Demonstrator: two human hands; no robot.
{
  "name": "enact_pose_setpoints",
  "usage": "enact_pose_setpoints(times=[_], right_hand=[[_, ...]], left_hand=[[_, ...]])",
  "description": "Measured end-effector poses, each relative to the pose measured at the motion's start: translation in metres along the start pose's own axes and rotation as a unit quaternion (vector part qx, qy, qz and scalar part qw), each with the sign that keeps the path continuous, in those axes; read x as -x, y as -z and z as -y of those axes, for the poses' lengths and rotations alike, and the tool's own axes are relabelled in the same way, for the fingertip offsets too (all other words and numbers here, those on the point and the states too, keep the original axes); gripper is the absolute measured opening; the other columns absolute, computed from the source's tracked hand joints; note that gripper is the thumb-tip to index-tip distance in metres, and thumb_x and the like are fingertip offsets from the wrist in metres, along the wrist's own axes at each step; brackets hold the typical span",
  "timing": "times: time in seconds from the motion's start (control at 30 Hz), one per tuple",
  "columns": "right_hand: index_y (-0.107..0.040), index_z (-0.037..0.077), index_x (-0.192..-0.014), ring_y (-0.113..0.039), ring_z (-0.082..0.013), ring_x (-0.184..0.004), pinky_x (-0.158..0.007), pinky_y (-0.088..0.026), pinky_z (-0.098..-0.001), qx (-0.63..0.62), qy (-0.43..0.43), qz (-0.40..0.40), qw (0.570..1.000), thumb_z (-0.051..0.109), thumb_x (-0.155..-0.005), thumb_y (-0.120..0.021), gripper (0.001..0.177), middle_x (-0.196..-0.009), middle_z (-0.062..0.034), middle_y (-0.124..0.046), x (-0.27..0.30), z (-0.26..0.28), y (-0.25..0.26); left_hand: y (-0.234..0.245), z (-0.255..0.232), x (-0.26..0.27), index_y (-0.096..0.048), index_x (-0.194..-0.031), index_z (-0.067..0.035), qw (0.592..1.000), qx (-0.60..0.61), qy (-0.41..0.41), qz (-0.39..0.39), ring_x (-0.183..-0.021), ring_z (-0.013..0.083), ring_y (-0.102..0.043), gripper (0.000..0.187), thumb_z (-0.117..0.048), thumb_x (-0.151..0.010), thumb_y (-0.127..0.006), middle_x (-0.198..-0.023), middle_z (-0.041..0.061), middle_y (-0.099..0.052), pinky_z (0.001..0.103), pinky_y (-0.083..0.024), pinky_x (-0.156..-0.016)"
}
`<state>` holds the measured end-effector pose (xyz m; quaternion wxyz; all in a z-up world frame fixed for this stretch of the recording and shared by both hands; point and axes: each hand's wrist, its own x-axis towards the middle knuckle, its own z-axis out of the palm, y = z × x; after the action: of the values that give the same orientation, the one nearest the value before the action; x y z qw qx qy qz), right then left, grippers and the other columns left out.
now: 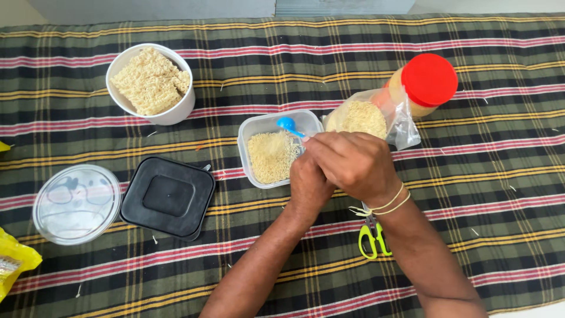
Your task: The person sorts rice by hand from a bag into a plastic container, then uses a blue scoop to transfer more rice from the bag into the container.
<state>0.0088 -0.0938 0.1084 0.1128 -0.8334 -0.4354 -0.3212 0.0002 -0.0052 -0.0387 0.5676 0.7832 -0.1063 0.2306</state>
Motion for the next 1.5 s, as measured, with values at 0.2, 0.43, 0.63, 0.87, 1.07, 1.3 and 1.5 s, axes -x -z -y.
enact_pose_setpoints(times=[0.2,0.43,0.63,0.87,1.07,1.3,1.5], right_hand=[[-0.08,0.002,-0.101,-0.077,-0.0226,-0.086,-0.072,-0.062,-0.0332,0.034,0.018,-0.095,0.995,0.003,-0.083,-0.08,0.018,-0.094,-0.0075,-0.076,0.017,-0.005,0.002],[-0.077,-0.002,-0.108,-0.072,-0.0101,-0.072,-0.062,-0.054,-0.0196,-0.179,-0.386,-0.209,0.881,0.001,-0.102,-0.083,0.009,-0.086,-0.0069,-0.073,0.072,-0.027,0.027],[-0.079,-0.003,-0.104,-0.07,-0.0114,-0.072,-0.062,-0.051,-0.0255,-0.093,-0.383,-0.14,0.908,0.001,-0.097,-0.084,0.01,-0.083,-0.0079,-0.074,0.085,-0.048,0.035],[-0.079,-0.002,-0.099,-0.072,-0.0119,-0.067,-0.057,-0.054,-0.0252,-0.129,-0.395,-0.073,0.907,0.007,-0.091,-0.082,0.013,-0.08,-0.0105,-0.075,0.08,-0.047,0.008],[-0.079,-0.003,-0.099,-0.067,-0.0064,-0.057,-0.048,-0.05,-0.0188,-0.302,-0.531,-0.074,0.788,0.009,-0.089,-0.08,0.016,-0.073,-0.0068,-0.075,0.081,-0.049,-0.007],[-0.078,-0.005,-0.097,-0.064,-0.0058,-0.054,-0.043,-0.044,-0.0179,-0.362,-0.557,-0.122,0.737,0.005,-0.09,-0.078,0.013,-0.071,-0.0064,-0.073,0.089,-0.059,-0.012],[-0.076,-0.005,-0.097,-0.062,-0.0062,-0.053,-0.043,-0.044,-0.0182,-0.408,-0.574,-0.163,0.691,0.004,-0.089,-0.079,0.012,-0.074,-0.0075,-0.073,0.096,-0.071,-0.005]], left_hand=[[0.005,-0.013,-0.007,-0.064,-0.103,-0.002,0.997,0.049,0.065,-0.002,-0.071,0.0321,-0.073,0.022,-0.02,-0.092,-0.072,-0.092,0.019,-0.073,0.041,-0.056,-0.057],[0.013,-0.03,-0.018,-0.068,-0.107,-0.001,0.986,0.114,0.124,-0.012,-0.074,0.0177,-0.078,0.019,-0.019,-0.102,-0.066,-0.096,0.014,-0.079,0.03,-0.059,-0.061],[0.009,-0.029,-0.017,-0.066,-0.11,0.003,0.969,0.21,0.126,-0.021,-0.084,0.0133,-0.076,0.022,-0.018,-0.106,-0.062,-0.097,0.013,-0.078,0.026,-0.062,-0.072],[0.007,-0.028,-0.017,-0.068,-0.11,0.006,0.964,0.197,0.177,0.003,-0.078,0.0117,-0.068,0.023,-0.015,-0.105,-0.062,-0.089,0.015,-0.076,0.027,-0.056,-0.067],[0.006,-0.028,-0.018,-0.067,-0.106,0.005,0.975,0.187,0.118,-0.002,-0.087,0.0096,-0.073,0.021,-0.016,-0.105,-0.063,-0.097,0.013,-0.079,0.026,-0.062,-0.075],[0.009,-0.03,-0.019,-0.067,-0.106,0.003,0.981,0.152,0.119,0.014,-0.082,0.0106,-0.073,0.02,-0.017,-0.104,-0.064,-0.098,0.015,-0.079,0.027,-0.061,-0.071],[0.009,-0.028,-0.02,-0.066,-0.102,0.003,0.98,0.157,0.124,0.019,-0.084,0.0138,-0.077,0.022,-0.019,-0.104,-0.063,-0.106,0.017,-0.079,0.028,-0.064,-0.071]])
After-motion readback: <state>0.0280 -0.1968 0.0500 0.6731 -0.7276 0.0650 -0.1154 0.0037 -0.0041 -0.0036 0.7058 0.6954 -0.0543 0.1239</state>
